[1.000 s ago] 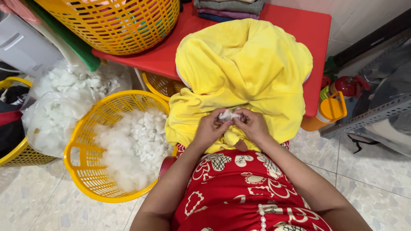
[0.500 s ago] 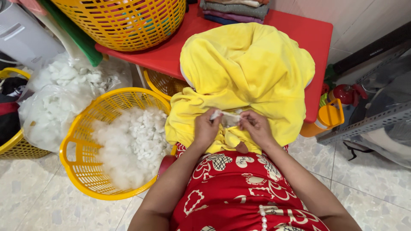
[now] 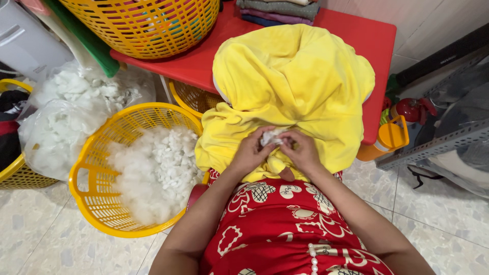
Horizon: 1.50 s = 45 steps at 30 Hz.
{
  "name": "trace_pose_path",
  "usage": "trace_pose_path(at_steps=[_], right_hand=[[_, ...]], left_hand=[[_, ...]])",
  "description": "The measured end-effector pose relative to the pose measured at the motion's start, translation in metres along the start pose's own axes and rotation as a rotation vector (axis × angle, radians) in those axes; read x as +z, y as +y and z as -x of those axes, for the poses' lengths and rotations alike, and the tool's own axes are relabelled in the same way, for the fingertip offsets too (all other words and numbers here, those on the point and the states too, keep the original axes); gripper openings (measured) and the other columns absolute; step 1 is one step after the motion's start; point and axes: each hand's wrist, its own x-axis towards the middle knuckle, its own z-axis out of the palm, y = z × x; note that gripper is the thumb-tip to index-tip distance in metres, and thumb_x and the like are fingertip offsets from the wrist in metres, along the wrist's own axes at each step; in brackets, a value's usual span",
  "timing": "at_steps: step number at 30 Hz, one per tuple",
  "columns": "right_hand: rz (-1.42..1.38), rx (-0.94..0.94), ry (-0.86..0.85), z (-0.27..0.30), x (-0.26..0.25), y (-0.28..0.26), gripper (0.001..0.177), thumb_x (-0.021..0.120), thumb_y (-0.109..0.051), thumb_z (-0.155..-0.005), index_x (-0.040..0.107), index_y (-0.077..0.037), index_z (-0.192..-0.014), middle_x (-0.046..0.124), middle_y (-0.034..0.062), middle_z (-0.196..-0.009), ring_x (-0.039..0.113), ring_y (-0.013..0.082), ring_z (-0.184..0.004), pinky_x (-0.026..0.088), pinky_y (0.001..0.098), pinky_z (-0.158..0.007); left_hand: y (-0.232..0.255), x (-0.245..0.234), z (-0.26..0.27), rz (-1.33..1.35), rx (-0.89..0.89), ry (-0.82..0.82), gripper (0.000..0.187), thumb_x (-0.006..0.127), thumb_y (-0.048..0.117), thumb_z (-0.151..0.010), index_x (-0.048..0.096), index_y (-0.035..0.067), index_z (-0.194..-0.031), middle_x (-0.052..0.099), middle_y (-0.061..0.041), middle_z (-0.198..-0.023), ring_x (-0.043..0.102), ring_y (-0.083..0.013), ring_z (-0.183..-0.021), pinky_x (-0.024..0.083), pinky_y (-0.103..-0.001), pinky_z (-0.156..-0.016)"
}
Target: The person repeatedly picks up clumps of white cotton from a yellow basket and stuffs them into a yellow fabric item held on their lap. The hands tear and compress the cotton before inserting it into the opening of the fabric.
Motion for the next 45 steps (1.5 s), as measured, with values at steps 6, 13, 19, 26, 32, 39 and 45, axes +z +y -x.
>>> trace_pose_path(at_steps=[6, 13, 19, 26, 32, 39, 45], right_hand=[[0.024, -0.091, -0.033, 0.002, -0.006, -0.025, 0.028, 0.063, -0.010, -0.094, 0.074, -0.017, -0.119, 0.075, -0.0001, -0.102, 0.067, 0.0093, -0.077, 0.056, 0.0249, -0.072], [0.394, -0.056, 0.054, 0.003, -0.026, -0.035, 0.032, 0.067, -0.016, -0.093, 0.071, -0.007, -0.124, 0.068, 0.0156, -0.128, 0.072, 0.0316, -0.097, 0.056, 0.0410, -0.092], [0.677, 0.144, -0.292, -0.035, -0.019, -0.035, 0.053, 0.073, -0.020, -0.085, 0.061, -0.002, -0.133, 0.065, 0.0208, -0.124, 0.066, 0.0366, -0.110, 0.051, 0.0461, -0.097], [0.540, 0.137, -0.199, -0.038, -0.015, -0.034, 0.037, 0.073, -0.018, -0.083, 0.074, -0.012, -0.120, 0.072, 0.0159, -0.116, 0.070, 0.0332, -0.103, 0.055, 0.0419, -0.092], [0.020, 0.027, 0.079, -0.002, -0.025, -0.038, 0.034, 0.071, -0.004, -0.089, 0.075, -0.009, -0.123, 0.071, 0.0136, -0.107, 0.071, 0.0196, -0.086, 0.057, 0.0304, -0.077], [0.138, 0.083, -0.087, -0.009, -0.003, -0.050, 0.031, 0.075, -0.014, -0.088, 0.070, -0.012, -0.118, 0.077, 0.0078, -0.102, 0.076, 0.0173, -0.085, 0.060, 0.0287, -0.079], [0.097, -0.044, -0.002, -0.007, 0.000, -0.051, 0.037, 0.074, -0.022, -0.086, 0.062, -0.009, -0.119, 0.077, 0.0116, -0.098, 0.077, 0.0225, -0.085, 0.061, 0.0341, -0.075]], left_hand=[[-0.009, 0.001, -0.004, 0.010, -0.057, 0.035, 0.025, 0.062, 0.012, -0.100, 0.065, 0.008, -0.124, 0.072, -0.008, -0.087, 0.065, -0.0124, -0.071, 0.053, -0.028, -0.064], [-0.013, 0.000, -0.002, -0.091, -0.069, 0.177, 0.026, 0.062, 0.007, -0.094, 0.064, 0.008, -0.121, 0.076, -0.015, -0.085, 0.073, -0.0198, -0.071, 0.056, -0.033, -0.066], [-0.016, 0.003, -0.004, -0.260, 0.133, 0.255, 0.037, 0.061, -0.005, -0.084, 0.066, 0.006, -0.119, 0.073, -0.021, -0.106, 0.073, -0.0346, -0.084, 0.058, -0.040, -0.076], [-0.014, -0.002, -0.001, -0.250, 0.195, 0.226, 0.043, 0.059, -0.010, -0.083, 0.066, 0.006, -0.122, 0.070, -0.018, -0.113, 0.072, -0.0318, -0.093, 0.058, -0.037, -0.083], [-0.003, -0.005, -0.002, 0.080, -0.053, 0.094, 0.040, 0.057, -0.007, -0.091, 0.064, 0.010, -0.126, 0.070, -0.010, -0.115, 0.070, -0.0139, -0.078, 0.060, -0.026, -0.066], [-0.012, 0.001, -0.008, 0.190, -0.191, 0.031, 0.037, 0.072, 0.011, -0.090, 0.066, 0.011, -0.126, 0.072, -0.006, -0.102, 0.066, -0.0084, -0.072, 0.059, -0.021, -0.063], [-0.032, 0.001, -0.013, 0.229, -0.083, 0.055, 0.021, 0.071, 0.013, -0.096, 0.068, 0.008, -0.117, 0.071, -0.002, -0.092, 0.063, -0.0068, -0.073, 0.052, -0.020, -0.063]])
